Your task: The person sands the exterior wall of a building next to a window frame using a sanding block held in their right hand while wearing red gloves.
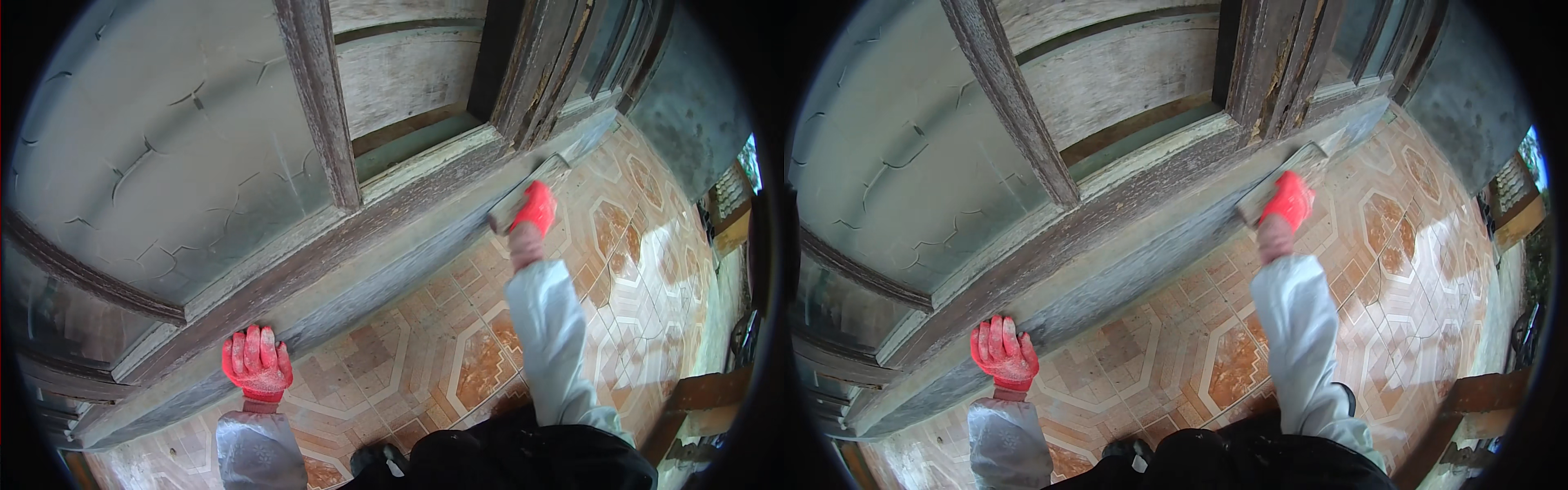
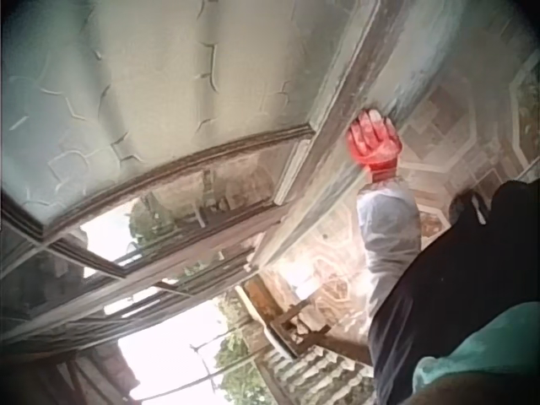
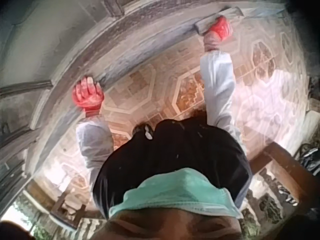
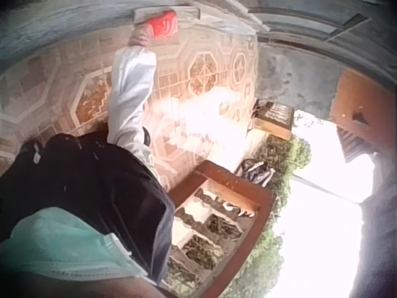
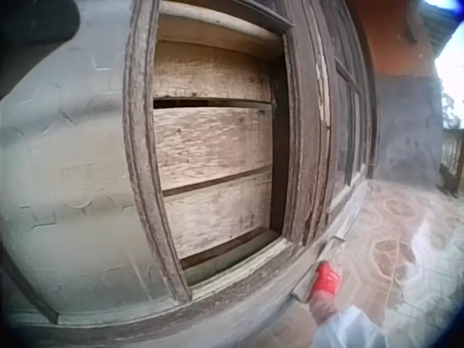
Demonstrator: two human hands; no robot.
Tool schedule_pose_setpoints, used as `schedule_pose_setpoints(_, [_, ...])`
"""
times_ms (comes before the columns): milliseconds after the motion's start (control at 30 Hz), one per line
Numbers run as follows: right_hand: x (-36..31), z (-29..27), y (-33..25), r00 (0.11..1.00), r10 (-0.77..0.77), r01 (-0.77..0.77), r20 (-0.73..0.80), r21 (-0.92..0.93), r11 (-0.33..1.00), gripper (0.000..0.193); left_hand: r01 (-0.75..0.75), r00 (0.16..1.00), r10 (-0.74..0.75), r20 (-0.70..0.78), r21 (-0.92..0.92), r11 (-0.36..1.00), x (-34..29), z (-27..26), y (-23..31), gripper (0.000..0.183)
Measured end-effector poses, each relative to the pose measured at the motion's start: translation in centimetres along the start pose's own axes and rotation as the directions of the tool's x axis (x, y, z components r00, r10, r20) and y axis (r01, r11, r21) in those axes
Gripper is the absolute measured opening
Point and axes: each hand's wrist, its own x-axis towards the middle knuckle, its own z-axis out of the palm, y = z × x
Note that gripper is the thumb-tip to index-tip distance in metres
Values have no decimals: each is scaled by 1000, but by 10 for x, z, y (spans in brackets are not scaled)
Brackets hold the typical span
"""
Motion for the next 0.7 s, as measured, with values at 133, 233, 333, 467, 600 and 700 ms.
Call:
schedule_pose_setpoints(133, [-216, 38, -11, 782, -622, 621, 39, -136, 772, 66, -1, 1000, 0, 30, 42, 999, 1, -10, -16, 43])
schedule_pose_setpoints(233, [-257, 13, -49, 661, -669, 687, 340, 85, 722, 73, -22, 1000, 22, 15, 31, 999, 0, -8, -16, 44])
schedule_pose_setpoints(333, [-213, 6, -55, 541, -755, 728, 371, 242, 641, 74, -17, 1000, 17, -1, 24, 1000, 12, -15, -10, 38])
schedule_pose_setpoints(467, [-70, 14, -44, 969, -248, 246, -3, 132, 960, 47, 0, 998, 0, 66, -4, 1000, 3, -11, -9, 42])
schedule_pose_setpoints(600, [-50, 8, -42, 998, 36, -28, -52, 148, 989, 41, -6, 999, 7, 36, -16, 1000, 4, -4, -2, 42])
schedule_pose_setpoints(700, [-187, 31, -17, 878, -475, 464, -63, -137, 875, 72, -4, 998, 4, 55, -5, 1000, 3, -8, -9, 41])
